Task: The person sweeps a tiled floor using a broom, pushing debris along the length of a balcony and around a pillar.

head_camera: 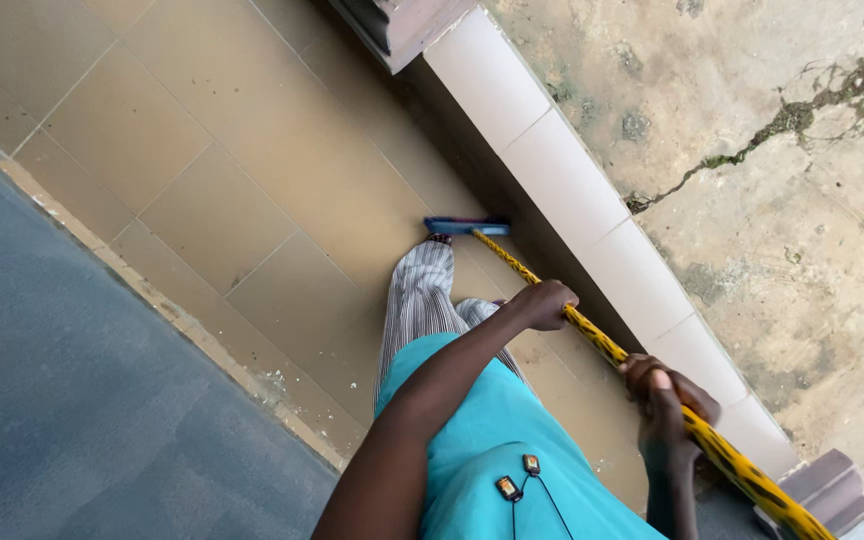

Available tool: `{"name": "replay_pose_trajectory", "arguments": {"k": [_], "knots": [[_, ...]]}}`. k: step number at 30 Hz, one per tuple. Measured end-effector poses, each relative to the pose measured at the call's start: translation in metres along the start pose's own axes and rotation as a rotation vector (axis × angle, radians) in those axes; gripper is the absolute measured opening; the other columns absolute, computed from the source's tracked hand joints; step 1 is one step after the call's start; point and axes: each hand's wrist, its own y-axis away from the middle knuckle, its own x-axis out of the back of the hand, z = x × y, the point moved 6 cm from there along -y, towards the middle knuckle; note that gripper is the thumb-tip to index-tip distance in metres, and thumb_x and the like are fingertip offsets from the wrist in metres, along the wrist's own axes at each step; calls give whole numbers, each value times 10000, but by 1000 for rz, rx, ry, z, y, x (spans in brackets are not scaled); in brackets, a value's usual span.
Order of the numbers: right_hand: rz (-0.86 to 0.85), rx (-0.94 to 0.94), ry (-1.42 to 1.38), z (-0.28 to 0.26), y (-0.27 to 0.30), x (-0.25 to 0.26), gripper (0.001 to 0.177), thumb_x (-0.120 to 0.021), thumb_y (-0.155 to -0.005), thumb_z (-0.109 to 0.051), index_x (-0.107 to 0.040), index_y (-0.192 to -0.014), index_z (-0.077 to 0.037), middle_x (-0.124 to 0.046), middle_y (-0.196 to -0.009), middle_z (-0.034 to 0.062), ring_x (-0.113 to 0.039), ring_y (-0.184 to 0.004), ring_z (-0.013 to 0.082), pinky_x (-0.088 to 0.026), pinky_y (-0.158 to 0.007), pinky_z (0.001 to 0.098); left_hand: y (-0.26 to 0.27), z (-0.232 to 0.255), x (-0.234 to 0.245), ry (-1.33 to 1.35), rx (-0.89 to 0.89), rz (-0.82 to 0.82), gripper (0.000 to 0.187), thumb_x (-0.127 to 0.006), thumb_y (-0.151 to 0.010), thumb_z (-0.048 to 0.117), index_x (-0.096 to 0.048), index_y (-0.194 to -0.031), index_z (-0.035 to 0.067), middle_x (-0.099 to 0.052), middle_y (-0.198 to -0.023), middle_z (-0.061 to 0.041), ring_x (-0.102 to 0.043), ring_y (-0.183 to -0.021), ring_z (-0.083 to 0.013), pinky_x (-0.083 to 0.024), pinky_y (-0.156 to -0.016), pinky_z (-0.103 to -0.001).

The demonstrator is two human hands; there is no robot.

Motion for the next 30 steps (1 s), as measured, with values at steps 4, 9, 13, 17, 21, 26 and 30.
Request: {"name": "replay_pose_trajectory", "arguments": {"k": [4,9,13,17,21,26,30], "knots": [[-31,118,-38,-22,-16,-16,444,-507,-1110,-170,-496,-687,-34,-536,-661,76,-582,-685,187,-558,-950,434,17,10,74,10,2,250,152,-753,-715,166,-696,-851,129,-719,-934,-87,-675,-967,-317,-565,-771,-481],[-368,279,246,-6,-47,-84,464,-472,-1098,-193,-471,-653,-59,-579,-677,90,-649,-728,196,-561,-1053,481,40,-53,124,23,57,585,265,-709,-937,199,-589,-754,50,-626,-816,-141,-623,-861,-339,-531,-755,-486],[-395,266,238,18,-42,-97,432,-524,-1061,-159,-484,-643,-55,-569,-648,88,-632,-681,181,-583,-996,461,32,-89,89,65,-58,534,297,-702,-907,209,-546,-696,69,-599,-763,-136,-602,-824,-366,-504,-755,-489],[-181,62,288,20,-15,-56,428,-502,-1071,-138,-520,-653,-49,-598,-694,76,-613,-708,163,-574,-913,415,10,-61,3,154,-223,462,163,-725,-834,194,-626,-742,104,-666,-819,-112,-637,-867,-358,-516,-819,-481],[7,-25,179,6,-1,-26,432,-469,-1134,-105,-507,-710,-30,-535,-716,75,-542,-728,166,-556,-977,408,-16,-24,-36,154,-201,245,110,-741,-751,150,-649,-775,96,-688,-836,-127,-652,-883,-377,-527,-821,-500],[23,-13,111,-17,-14,-17,477,-476,-1151,-87,-500,-685,6,-502,-646,94,-539,-677,191,-543,-971,429,-2,4,20,127,17,37,111,-731,-760,177,-646,-780,109,-700,-827,-126,-690,-876,-372,-548,-767,-502],[-203,157,112,-28,-35,-42,373,-479,-1094,-114,-526,-745,8,-566,-731,115,-610,-767,233,-563,-1005,440,33,-2,91,67,100,360,179,-761,-813,226,-639,-788,98,-695,-894,-119,-672,-962,-348,-547,-807,-491]]}}
